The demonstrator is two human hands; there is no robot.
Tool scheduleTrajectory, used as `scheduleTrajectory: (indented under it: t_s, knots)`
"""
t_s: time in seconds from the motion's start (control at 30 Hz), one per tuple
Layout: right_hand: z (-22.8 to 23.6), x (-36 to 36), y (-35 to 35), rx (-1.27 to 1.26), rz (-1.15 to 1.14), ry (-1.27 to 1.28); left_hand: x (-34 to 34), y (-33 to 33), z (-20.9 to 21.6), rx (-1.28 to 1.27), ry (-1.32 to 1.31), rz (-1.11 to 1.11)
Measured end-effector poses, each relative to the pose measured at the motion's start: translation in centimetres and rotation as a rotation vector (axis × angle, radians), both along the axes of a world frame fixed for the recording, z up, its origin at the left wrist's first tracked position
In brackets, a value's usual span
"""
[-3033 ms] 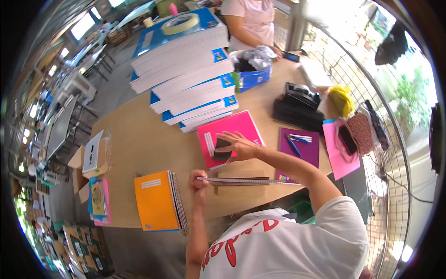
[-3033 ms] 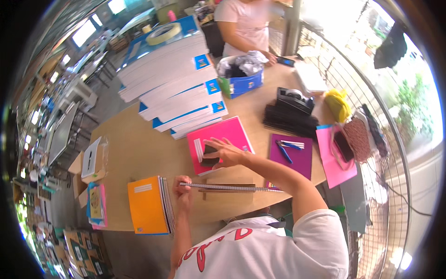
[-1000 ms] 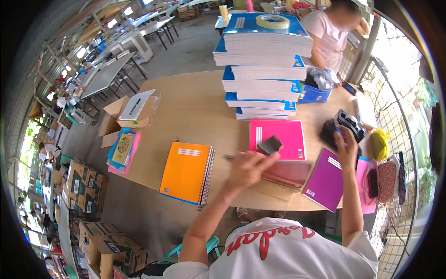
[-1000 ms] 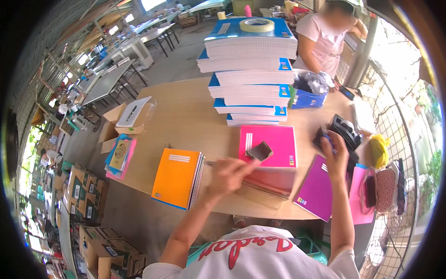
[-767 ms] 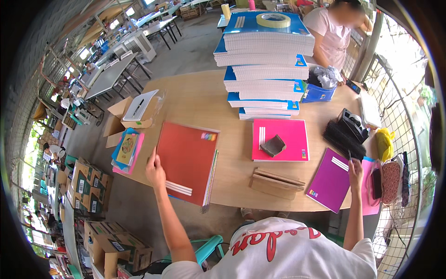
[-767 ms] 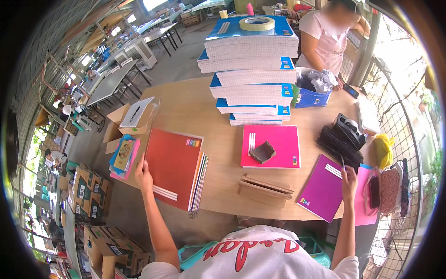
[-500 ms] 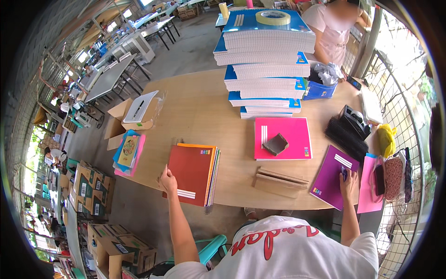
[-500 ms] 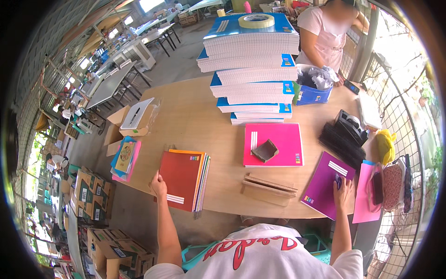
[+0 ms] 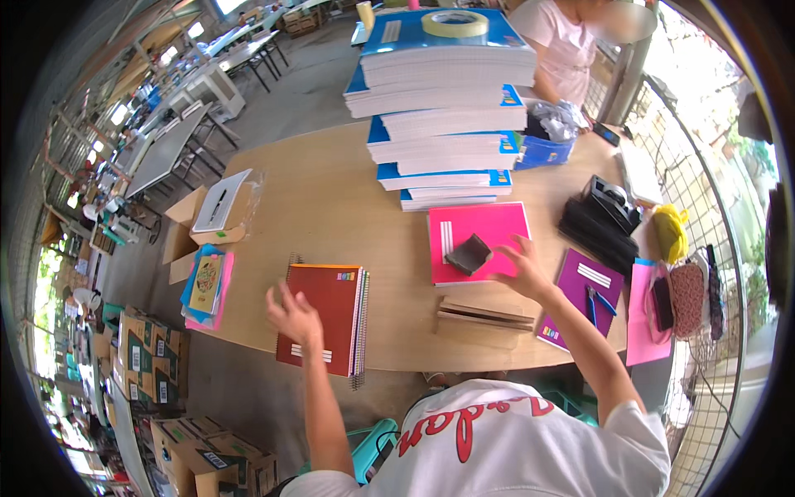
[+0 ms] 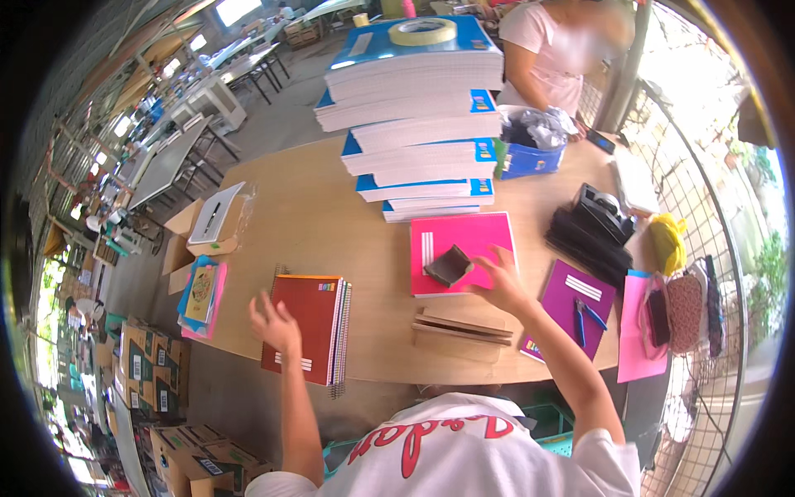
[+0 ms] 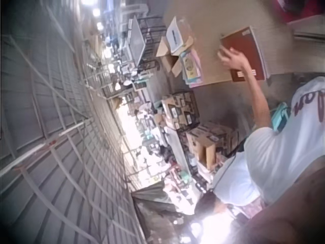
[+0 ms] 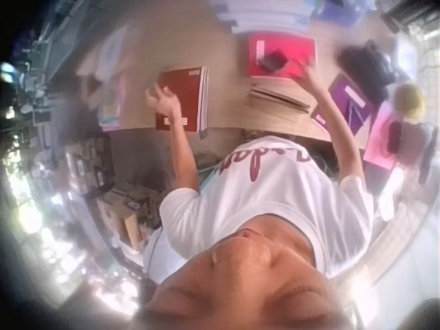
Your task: The person places a plastic spine onto the edge of several notebooks, using a sponge to apply liquid along the spine, and then stacks the notebooks on the table.
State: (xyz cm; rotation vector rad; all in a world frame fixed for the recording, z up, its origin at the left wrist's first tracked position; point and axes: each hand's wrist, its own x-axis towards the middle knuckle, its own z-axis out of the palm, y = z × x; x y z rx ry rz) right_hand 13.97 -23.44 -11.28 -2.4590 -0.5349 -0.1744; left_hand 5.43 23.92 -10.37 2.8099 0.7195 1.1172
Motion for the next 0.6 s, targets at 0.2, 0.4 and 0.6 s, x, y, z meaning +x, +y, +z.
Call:
scheduleTrajectory:
  t_s: [0.2,0.4,0.6]
  knots:
    - [-2.4,4.1,5.1,-0.254,0.166,0.039,7.3,-16.8,-1.2,-0.478,0.221,-0.899]
    - [-1.0,-1.4,-8.6,-0.136,-0.502,-0.142,10.7,-27.1,-1.0,-0.44,0.569,-1.349]
    - [-5.5,-5.9,-13.2,-0.268,-0.483,-0.018,12.1,-38.0,-2.3,0.084,0.796,-1.429]
